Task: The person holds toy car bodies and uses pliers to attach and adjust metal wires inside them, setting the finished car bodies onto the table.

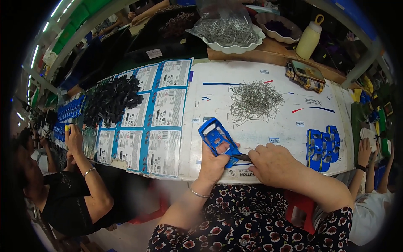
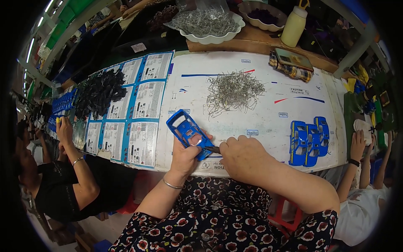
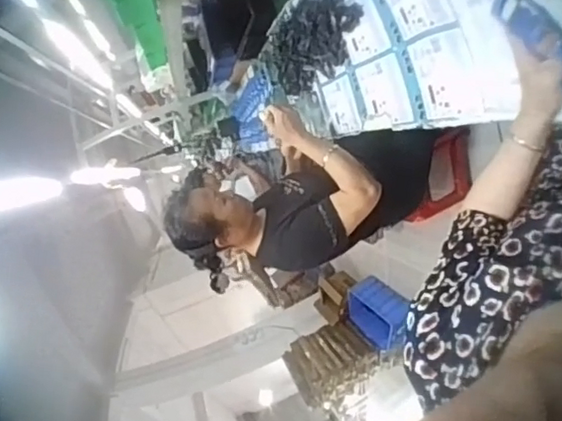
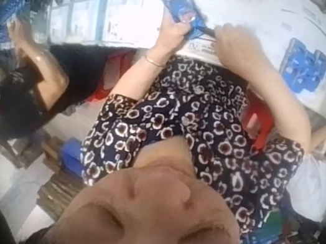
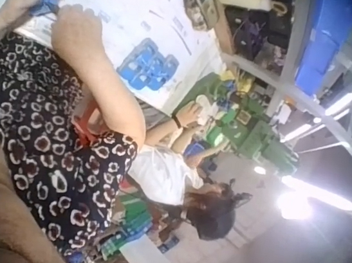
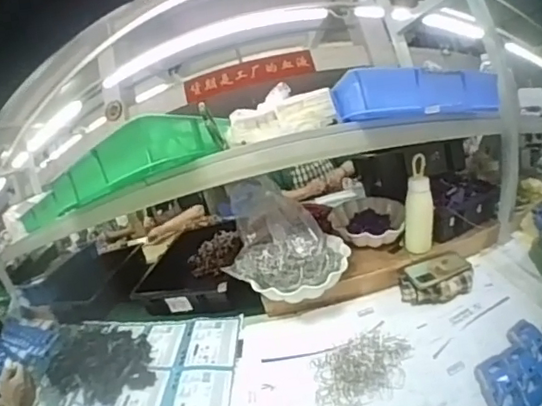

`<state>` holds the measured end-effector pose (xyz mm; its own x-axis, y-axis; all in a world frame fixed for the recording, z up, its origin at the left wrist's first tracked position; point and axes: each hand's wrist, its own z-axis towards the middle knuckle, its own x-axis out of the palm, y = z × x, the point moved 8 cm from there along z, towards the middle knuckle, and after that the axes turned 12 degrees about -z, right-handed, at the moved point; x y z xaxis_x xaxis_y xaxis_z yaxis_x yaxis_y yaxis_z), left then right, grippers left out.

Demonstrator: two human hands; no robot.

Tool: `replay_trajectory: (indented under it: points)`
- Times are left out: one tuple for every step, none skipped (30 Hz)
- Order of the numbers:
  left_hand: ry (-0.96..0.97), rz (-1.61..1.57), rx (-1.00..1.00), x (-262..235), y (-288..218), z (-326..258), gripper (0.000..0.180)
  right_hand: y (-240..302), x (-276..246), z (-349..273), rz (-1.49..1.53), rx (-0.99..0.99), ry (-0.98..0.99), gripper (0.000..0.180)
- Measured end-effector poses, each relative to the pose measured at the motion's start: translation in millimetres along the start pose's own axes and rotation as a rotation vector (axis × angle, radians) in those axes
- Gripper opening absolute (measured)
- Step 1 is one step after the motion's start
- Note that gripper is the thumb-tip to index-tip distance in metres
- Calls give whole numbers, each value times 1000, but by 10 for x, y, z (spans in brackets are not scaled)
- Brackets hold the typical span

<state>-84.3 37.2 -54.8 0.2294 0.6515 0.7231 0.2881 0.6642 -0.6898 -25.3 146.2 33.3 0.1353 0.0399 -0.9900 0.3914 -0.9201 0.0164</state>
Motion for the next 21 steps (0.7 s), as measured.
replay_trajectory:
  points:
    - [13, -9, 6, 9, -1, 2, 55, -4, -5, -5, -3, -1, 1, 26]
    - [13, -11, 8, 16, -6, 2, 55, -20, 8, -11, 16, 13, 25, 26]
    - [3, -34, -5, 23, -13, -4, 57, -32, 19, -16, 36, 25, 47, 26]
    - [-7, -57, -18, 23, -14, -8, 58, -33, 17, -22, 34, 23, 47, 26]
    - [-8, -57, -16, 11, -15, -6, 58, -39, 17, -32, 42, 26, 45, 26]
    - [14, -94, -18, 4, -12, 0, 57, -44, 15, -37, 49, 30, 43, 26]
    - [36, -130, -20, 8, -14, 1, 56, -45, 13, -38, 48, 30, 43, 26]
    - [36, -129, -19, 17, -28, -1, 56, -55, 12, -40, 65, 41, 43, 25]
    - [29, -182, -36, 29, -27, 2, 54, -71, 16, -41, 81, 54, 44, 25]
    - [23, -235, -53, 33, -20, 7, 52, -79, 17, -46, 81, 54, 45, 25]
    - [22, -235, -53, 30, -17, 15, 52, -97, 8, -57, 95, 65, 32, 25]
    - [14, -235, -63, 22, -8, 19, 50, -113, -4, -70, 109, 74, 18, 25]
    - [5, -234, -73, 14, 1, 20, 47, -118, -2, -87, 109, 71, 19, 25]
    - [3, -235, -71, 11, -7, 18, 47, -140, -10, -111, 151, 91, -3, 24]
    - [16, -257, -82, 21, -10, 11, 46, -162, -13, -137, 192, 111, -25, 23]
    - [30, -280, -93, 32, -7, 6, 45, -161, 5, -166, 192, 108, -23, 23]
    - [27, -281, -91, 23, 0, 8, 45, -175, 4, -202, 206, 123, -53, 22]
    - [31, -274, -89, 16, 12, 7, 44, -188, 1, -231, 221, 141, -81, 22]
    - [35, -267, -87, 13, 21, 6, 43, -184, 1, -248, 223, 141, -78, 22]
    - [32, -267, -88, 7, 20, 1, 43, -186, -14, -268, 222, 147, -78, 22]
    - [34, -259, -98, 7, 17, -3, 43, -188, -27, -288, 221, 153, -78, 22]
